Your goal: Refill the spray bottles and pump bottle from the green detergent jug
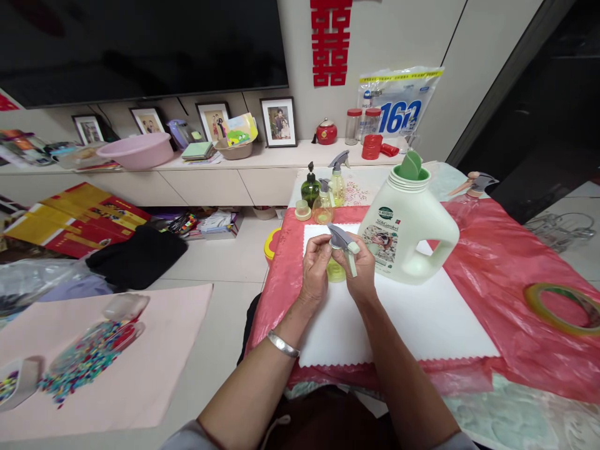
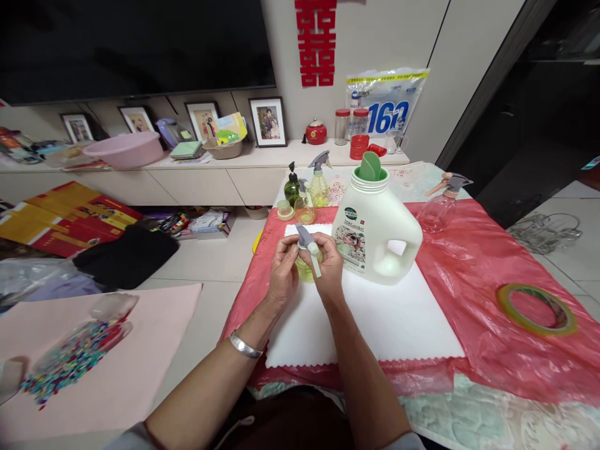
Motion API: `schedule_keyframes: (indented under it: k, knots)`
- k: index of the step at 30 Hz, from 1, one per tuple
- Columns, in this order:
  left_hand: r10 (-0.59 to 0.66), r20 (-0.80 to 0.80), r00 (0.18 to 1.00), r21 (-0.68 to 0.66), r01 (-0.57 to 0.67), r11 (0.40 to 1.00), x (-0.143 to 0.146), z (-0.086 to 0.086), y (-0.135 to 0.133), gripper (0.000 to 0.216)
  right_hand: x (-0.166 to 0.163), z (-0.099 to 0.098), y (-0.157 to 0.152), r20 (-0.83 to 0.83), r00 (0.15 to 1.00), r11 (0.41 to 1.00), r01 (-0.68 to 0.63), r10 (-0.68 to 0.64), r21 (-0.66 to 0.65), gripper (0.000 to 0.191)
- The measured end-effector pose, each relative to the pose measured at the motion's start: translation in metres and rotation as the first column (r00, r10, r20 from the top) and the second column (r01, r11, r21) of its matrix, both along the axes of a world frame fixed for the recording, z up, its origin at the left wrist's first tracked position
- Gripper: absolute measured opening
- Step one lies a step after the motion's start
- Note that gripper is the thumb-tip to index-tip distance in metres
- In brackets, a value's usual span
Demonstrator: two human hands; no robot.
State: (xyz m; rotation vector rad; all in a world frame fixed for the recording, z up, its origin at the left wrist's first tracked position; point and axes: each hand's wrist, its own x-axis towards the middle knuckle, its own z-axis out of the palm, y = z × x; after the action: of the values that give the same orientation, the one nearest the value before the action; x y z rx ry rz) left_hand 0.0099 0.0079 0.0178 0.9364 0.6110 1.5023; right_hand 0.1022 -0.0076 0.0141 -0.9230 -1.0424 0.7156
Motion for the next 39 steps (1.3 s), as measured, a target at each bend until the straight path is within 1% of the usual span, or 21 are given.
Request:
schedule_keyframes:
  k: [5, 10, 14, 18, 23, 27, 30, 34, 39]
  knots:
    - [0.003, -0.034, 0.999, 0.007, -0.003, 1.0, -0.001, -0.002, 0.004, 0.031, 0.004, 0.004, -0.002, 0.109, 0.994, 1.0, 0.009, -0.012, 0.024, 0.037]
    - [-0.019, -0.044, 0.999, 0.02, 0.019, 1.0, 0.0, -0.005, 0.005, 0.032, 0.01, -0.005, -0.004, 0.171, 0.984, 0.999, -0.048, 0.044, 0.024, 0.034]
    - [0.022, -0.083, 0.996, 0.022, -0.02, 1.0, 0.0, -0.004, 0.005, 0.03, 0.014, -0.012, -0.001, 0.16, 0.983, 0.995, -0.095, 0.09, 0.024, 0.033]
    - [0.032, -0.098, 0.995, 0.024, -0.03, 0.999, 0.001, -0.003, 0.005, 0.027, 0.015, -0.01, 0.001, 0.131, 0.987, 0.994, -0.102, 0.096, 0.035, 0.032]
    - [0.006, -0.06, 0.998, 0.009, -0.006, 1.0, 0.0, 0.0, 0.003, 0.029, 0.01, -0.005, 0.002, 0.05, 0.997, 0.997, -0.065, 0.063, 0.039, 0.028]
    - [-0.021, -0.036, 0.999, 0.048, 0.023, 0.999, -0.002, 0.001, 0.002, 0.034, 0.004, -0.007, 0.004, -0.036, 0.998, 0.998, -0.055, 0.056, 0.029, 0.031]
    - [-0.033, -0.039, 0.999, 0.062, 0.036, 0.997, -0.004, 0.0, 0.003, 0.037, 0.002, -0.009, 0.005, -0.069, 0.996, 0.999, -0.051, 0.052, 0.018, 0.032]
    - [-0.002, -0.068, 0.998, 0.044, 0.005, 0.999, -0.002, 0.0, 0.006, 0.035, 0.005, -0.011, 0.006, -0.051, 0.997, 0.998, -0.064, 0.064, 0.011, 0.037]
    - [0.019, -0.082, 0.996, 0.054, -0.015, 0.998, 0.002, -0.001, 0.006, 0.036, 0.013, -0.01, 0.005, 0.01, 0.995, 0.995, -0.096, 0.097, -0.011, 0.035]
